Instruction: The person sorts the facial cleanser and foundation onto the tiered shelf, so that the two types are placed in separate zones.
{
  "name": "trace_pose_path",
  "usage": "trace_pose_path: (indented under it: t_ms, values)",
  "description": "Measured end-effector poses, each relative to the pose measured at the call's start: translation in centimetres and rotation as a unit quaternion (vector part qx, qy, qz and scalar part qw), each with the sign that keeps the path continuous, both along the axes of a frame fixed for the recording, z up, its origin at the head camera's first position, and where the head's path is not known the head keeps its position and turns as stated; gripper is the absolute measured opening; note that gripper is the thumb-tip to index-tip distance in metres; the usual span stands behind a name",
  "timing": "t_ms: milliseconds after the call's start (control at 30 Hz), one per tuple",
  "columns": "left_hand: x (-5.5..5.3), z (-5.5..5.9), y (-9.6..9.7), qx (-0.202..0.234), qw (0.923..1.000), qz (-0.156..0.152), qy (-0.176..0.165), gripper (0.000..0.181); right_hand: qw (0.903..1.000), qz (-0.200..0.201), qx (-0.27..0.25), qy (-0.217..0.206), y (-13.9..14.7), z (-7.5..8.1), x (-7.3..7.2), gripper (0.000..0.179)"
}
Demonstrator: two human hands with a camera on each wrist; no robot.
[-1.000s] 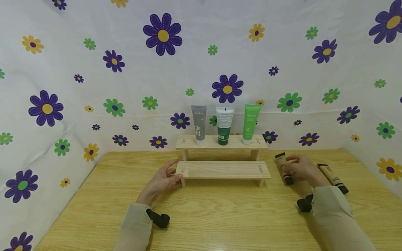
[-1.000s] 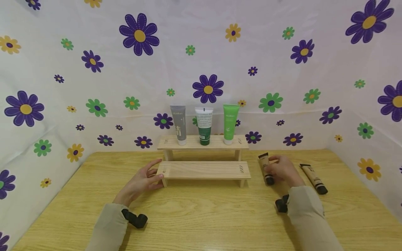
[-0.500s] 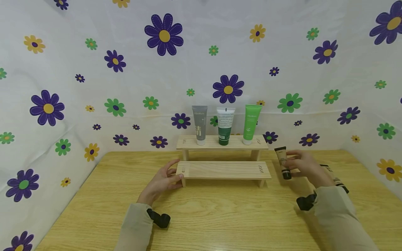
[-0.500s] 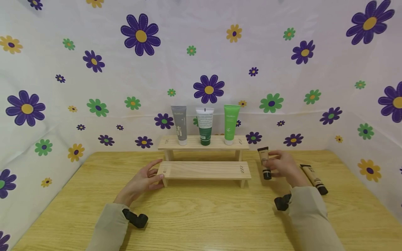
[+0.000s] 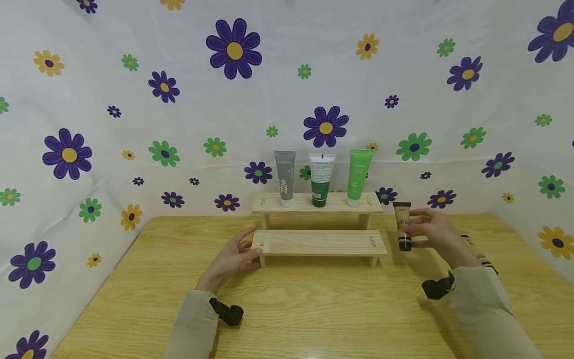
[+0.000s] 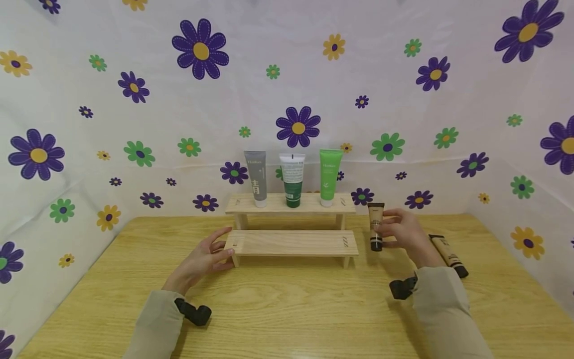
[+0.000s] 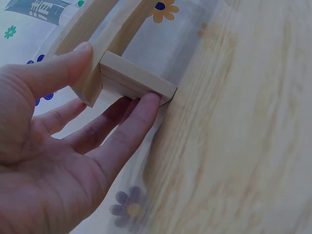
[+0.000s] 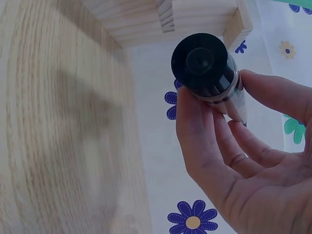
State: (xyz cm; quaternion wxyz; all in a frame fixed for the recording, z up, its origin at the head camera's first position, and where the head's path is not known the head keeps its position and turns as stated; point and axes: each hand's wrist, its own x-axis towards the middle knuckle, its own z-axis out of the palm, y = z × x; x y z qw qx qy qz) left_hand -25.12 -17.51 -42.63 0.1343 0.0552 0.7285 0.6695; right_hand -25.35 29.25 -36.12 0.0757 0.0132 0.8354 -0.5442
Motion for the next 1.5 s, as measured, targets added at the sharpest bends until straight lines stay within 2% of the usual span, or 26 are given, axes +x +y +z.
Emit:
trace_pose_path:
  t_ms: [333,533,967,1500]
  values:
    - [-0.1,0.4,0.0,0.004,0.9999,-0.009,0.004,0.069,0.9986,0.012,-0.032,0.039,-0.3,0.3,0.0,0.065]
    - [-0.1,0.4,0.0,0.003,0.9999,-0.010,0.004,0.069,0.9977,0.014,-0.033,0.058,-0.6,0.5,0.1,0.064]
    - [-0.1,0.4,0.1,0.003,0.9999,-0.008,0.007,0.068,0.9969,-0.007,-0.033,0.071,-2.1,1.4,0.2,0.068]
    - [0.1,0.1,-0.1,0.000,1.0000,-0.001,0.001,0.069,0.9913,0.026,-0.079,0.102,-4.4,2.5,1.0,0.067]
